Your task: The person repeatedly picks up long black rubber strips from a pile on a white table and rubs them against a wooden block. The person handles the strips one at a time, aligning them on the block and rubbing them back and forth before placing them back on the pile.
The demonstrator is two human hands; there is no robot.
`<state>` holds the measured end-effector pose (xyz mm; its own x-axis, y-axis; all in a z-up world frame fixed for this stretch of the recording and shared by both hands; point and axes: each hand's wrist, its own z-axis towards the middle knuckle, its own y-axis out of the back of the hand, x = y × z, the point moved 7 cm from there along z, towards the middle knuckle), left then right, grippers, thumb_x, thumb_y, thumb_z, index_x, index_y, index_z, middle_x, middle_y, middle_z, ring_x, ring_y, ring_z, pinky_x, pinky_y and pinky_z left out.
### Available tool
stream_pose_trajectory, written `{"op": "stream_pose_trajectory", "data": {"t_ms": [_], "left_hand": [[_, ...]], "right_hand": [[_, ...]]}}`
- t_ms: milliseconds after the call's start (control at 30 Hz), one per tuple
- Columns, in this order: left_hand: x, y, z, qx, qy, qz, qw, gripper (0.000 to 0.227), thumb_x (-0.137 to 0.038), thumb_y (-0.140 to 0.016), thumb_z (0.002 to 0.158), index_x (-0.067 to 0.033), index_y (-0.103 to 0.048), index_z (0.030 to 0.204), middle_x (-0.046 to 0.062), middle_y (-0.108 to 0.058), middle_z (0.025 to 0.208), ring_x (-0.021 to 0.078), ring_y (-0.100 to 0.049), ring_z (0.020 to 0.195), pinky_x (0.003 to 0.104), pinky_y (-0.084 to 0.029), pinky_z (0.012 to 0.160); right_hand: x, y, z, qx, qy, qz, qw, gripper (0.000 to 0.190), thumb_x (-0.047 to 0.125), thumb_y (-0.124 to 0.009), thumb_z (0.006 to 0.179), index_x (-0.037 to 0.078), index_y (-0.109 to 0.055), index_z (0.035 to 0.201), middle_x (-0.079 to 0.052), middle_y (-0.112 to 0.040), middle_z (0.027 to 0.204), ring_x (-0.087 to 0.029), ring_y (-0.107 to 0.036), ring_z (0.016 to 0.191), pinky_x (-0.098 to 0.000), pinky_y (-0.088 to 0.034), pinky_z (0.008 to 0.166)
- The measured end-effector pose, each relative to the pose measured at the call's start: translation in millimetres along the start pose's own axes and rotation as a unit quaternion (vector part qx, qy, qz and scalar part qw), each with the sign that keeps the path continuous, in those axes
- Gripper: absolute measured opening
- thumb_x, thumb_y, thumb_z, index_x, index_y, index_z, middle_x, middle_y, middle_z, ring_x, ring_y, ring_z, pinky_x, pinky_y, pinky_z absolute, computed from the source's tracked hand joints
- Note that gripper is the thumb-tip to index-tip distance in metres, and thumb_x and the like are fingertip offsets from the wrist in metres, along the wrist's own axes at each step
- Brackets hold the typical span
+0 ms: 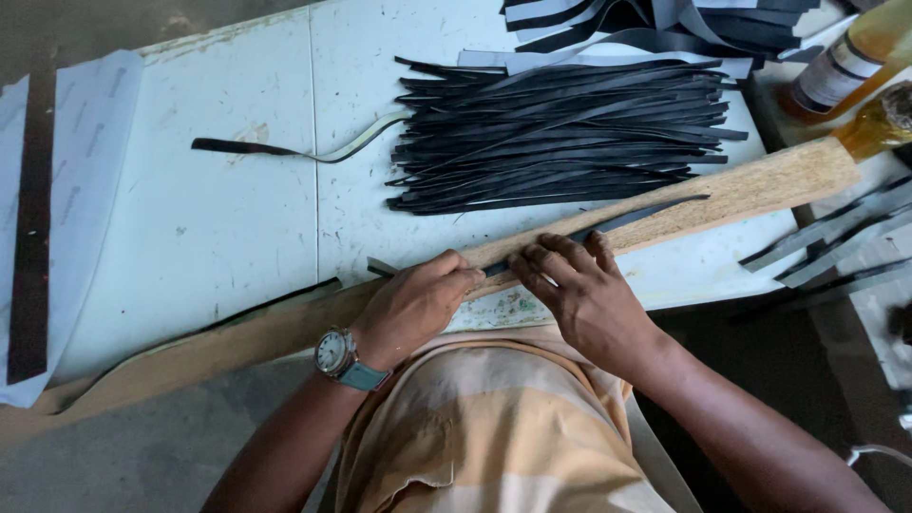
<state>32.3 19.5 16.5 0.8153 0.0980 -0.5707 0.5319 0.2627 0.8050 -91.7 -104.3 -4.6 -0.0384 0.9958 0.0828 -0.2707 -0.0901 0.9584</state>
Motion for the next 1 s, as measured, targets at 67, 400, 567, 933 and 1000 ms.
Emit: {"op": "stream_pose_trajectory", "data": {"t_ms": [67,400,567,933,1000], "left_hand": [[-0.9,0.1,0.7,0.007,0.005,0.002,1.000,0.030,0.002,-0.057,0.092,-0.0002,-0.070,0.119,0.011,-0.066,0.103,0.0283,-0.069,0.086,0.039,-0.057,0.074],[-7.6,0.1,6.4,0.025,0.017,0.177,0.984,0.024,-0.007,-0.059,0.090,-0.0091,-0.076,0.107,0.006,-0.069,0.102,0.0316,-0.059,0.079,0.044,-0.052,0.073],[-7.3,0.7,2.0,0.021,0.013,0.179,0.984,0.030,-0.006,-0.058,0.089,-0.0102,-0.074,0.113,0.003,-0.071,0.112,0.0310,-0.062,0.084,0.041,-0.053,0.076],[5.0,-1.2,-4.8,-0.044,0.036,0.034,0.998,0.028,-0.003,-0.057,0.091,-0.0052,-0.073,0.114,0.009,-0.073,0.106,0.0309,-0.070,0.095,0.040,-0.058,0.078],[13.5,-3.9,1.9,-0.035,0.071,0.003,0.997,0.028,-0.003,-0.057,0.092,-0.0040,-0.072,0.115,0.010,-0.073,0.104,0.0280,-0.073,0.094,0.037,-0.059,0.077]], "right_hand": [[2.2,0.0,1.6,0.007,-0.005,0.002,1.000,0.060,0.010,-0.048,0.088,0.013,-0.050,0.148,-0.012,-0.056,0.139,-0.031,-0.048,0.136,-0.0631,-0.033,0.111],[-4.4,-6.9,-3.6,-0.019,-0.064,-0.003,0.998,0.058,0.011,-0.051,0.092,0.031,-0.060,0.146,-0.003,-0.061,0.122,-0.026,-0.049,0.132,-0.0710,-0.027,0.113],[-89.3,20.0,-46.4,-0.021,-0.192,-0.051,0.980,0.065,0.008,-0.052,0.085,0.036,-0.060,0.143,0.002,-0.062,0.137,-0.028,-0.045,0.140,-0.0733,-0.018,0.115],[-160.0,46.5,-65.2,-0.118,-0.169,-0.019,0.978,0.027,0.004,-0.061,0.082,0.015,-0.074,0.103,-0.004,-0.069,0.107,-0.029,-0.061,0.115,-0.0483,-0.042,0.110],[-157.7,47.2,-74.4,-0.114,-0.159,-0.018,0.981,0.023,0.005,-0.064,0.079,0.011,-0.076,0.097,-0.005,-0.068,0.098,-0.029,-0.060,0.103,-0.0431,-0.044,0.098]]}}
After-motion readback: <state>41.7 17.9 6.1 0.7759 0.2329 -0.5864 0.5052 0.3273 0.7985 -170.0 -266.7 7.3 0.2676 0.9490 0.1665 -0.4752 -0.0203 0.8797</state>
